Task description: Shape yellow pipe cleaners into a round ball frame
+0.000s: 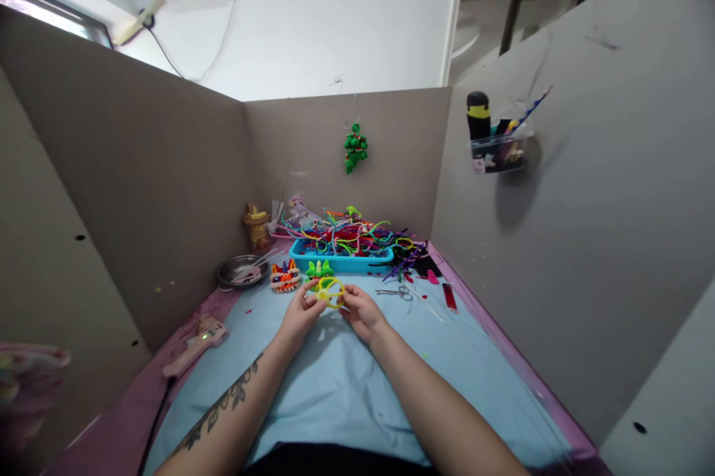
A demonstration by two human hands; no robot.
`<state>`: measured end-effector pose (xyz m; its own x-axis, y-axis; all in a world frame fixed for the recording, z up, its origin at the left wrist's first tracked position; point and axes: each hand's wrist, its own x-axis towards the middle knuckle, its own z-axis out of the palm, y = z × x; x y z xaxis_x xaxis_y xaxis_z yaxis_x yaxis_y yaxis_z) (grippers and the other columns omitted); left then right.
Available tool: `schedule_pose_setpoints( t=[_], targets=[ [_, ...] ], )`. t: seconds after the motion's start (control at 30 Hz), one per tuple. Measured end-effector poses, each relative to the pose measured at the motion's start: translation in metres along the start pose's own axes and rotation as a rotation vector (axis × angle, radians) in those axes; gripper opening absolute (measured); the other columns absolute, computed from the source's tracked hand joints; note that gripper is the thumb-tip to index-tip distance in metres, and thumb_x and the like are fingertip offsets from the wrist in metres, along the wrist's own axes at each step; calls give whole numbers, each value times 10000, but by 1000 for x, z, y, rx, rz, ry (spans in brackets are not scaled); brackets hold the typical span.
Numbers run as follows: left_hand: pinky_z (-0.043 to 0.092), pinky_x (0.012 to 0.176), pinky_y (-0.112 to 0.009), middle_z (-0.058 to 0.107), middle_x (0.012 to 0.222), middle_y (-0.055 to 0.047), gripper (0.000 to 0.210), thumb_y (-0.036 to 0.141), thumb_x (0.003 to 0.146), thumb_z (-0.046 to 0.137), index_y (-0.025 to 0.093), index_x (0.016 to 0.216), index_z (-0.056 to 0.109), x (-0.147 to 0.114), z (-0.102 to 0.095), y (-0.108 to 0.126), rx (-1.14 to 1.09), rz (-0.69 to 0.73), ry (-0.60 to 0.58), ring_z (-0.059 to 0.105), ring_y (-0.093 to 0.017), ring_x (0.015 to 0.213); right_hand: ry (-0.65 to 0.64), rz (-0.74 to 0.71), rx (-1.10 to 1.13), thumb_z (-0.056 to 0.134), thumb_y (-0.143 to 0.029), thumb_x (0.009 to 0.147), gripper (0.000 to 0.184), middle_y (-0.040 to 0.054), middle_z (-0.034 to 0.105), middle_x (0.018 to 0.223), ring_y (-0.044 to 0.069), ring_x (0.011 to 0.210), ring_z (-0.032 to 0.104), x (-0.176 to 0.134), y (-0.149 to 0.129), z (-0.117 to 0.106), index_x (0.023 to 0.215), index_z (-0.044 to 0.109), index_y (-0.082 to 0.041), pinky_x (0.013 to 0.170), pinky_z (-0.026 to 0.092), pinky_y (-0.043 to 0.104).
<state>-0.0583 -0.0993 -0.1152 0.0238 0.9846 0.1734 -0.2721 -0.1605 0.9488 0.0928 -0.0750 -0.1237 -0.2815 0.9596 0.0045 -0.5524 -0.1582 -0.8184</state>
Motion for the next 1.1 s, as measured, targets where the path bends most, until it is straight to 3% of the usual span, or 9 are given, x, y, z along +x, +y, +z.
schedule_pose_setpoints(
  t=[0.2, 0.47, 0.73, 0.93, 1.1],
  targets=[
    [211, 412, -164, 533, 570, 67, 639, 344, 573, 740, 169, 1113, 448, 0, -4, 3, -10, -33, -1, 352, -21, 397, -70, 76, -46, 704, -261, 597, 171, 18, 623, 712, 123, 655, 556, -3, 0, 2, 701, 601, -172, 612, 410, 238],
    [397, 608, -222, 626, 650, 4, 677, 324, 534, 772, 171, 1089, 415, -2, 0, 6, -44, -49, -86, 593, -136, 618, -56, 54, -107, 710, -269, 582, 170, 31, 638, 745, 133, 644, 561, -1, -3, -1, 692, 631, -167, 573, 403, 234],
    [358, 557, -208, 548, 558, 52, 646, 290, 569, 752, 155, 1111, 428, -5, 2, 2, 16, -4, -161, 520, -93, 520, -63, -39, -76, 723, -301, 583, 202, 45, 666, 755, 172, 725, 590, 1, -3, -2, 708, 671, -151, 667, 426, 281],
    [392, 626, -231, 592, 621, 21, 662, 288, 581, 744, 159, 1133, 402, -2, -1, 3, -38, -19, -91, 573, -122, 603, -12, -1, -126, 738, -317, 570, 216, 36, 658, 735, 158, 690, 586, 3, 2, -5, 693, 661, -157, 632, 417, 267],
    [377, 583, -220, 610, 598, 20, 769, 313, 564, 753, 153, 1203, 357, -3, -1, 7, -22, -74, -104, 548, -107, 525, -43, 3, -92, 748, -296, 546, 214, 35, 654, 690, 150, 645, 576, 3, 4, -3, 665, 656, -143, 642, 421, 275]
  ],
)
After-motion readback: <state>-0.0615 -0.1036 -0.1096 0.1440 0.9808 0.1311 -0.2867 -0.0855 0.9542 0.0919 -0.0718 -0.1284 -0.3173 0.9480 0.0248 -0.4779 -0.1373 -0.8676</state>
